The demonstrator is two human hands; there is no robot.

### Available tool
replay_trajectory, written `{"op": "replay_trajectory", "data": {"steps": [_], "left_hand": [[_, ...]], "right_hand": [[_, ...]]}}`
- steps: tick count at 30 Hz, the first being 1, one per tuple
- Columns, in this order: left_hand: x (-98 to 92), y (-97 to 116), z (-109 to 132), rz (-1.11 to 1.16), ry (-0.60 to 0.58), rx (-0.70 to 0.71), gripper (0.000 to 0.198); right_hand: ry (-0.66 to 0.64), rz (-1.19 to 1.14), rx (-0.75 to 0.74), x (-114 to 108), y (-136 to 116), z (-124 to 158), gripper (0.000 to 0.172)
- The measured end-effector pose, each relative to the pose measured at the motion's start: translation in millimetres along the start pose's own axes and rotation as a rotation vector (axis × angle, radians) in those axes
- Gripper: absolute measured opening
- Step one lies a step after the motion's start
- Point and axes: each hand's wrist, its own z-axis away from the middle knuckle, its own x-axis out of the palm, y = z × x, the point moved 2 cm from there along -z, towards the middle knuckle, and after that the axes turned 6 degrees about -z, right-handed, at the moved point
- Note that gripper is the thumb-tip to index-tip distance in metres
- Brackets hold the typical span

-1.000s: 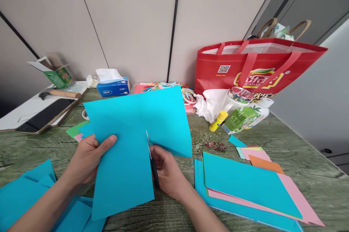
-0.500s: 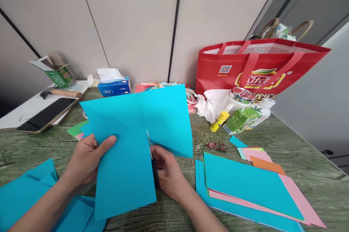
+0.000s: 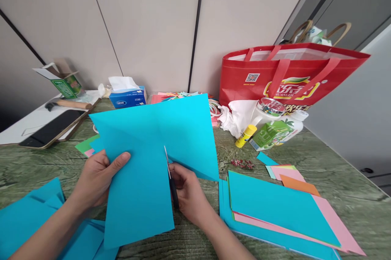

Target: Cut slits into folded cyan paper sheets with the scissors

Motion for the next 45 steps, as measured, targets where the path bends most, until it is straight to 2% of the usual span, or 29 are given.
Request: {"op": "replay_trajectory", "data": {"steps": [6, 13, 18, 23, 32, 38, 45], "left_hand": [[-0.4, -2.9, -1.2, -0.003, -0.055, 0.012, 0.025], [0.4, -6.0, -2.0, -0.141, -0.006, 0.044, 0.026], [1.6, -5.3, -1.6, -0.160, -0.008, 0.043, 0.028], [2.1, -6.6, -2.1, -0.141, -0.011, 0.021, 0.032], [3.4, -4.4, -1.3, -0.102, -0.022, 0.007, 0.030], [2.2, -7.8, -2.3, -0.026, -0.080, 0.021, 0.024], [4.5, -7.9, -0.9, 0.006, -0.136, -0.021, 0.040]], "right_hand": [[0.028, 0.036, 0.003, -0.2, -0.1, 0.3, 0.028], [0.011, 0.070, 0.004, -1.2, -5.0, -1.9, 0.037], [0.022, 0.066, 0.004, -2.0, -3.6, -1.3, 0.025], [0.035, 0.051, 0.021, -1.8, -1.2, -1.0, 0.032], [0.059, 0.048, 0.005, -0.6, -1.8, -1.5, 0.030], [0.074, 0.037, -0.021, -1.2, -1.0, -1.6, 0.026], [0.070, 0.061, -0.013, -4.8, 3.3, -0.6, 0.021]]}}
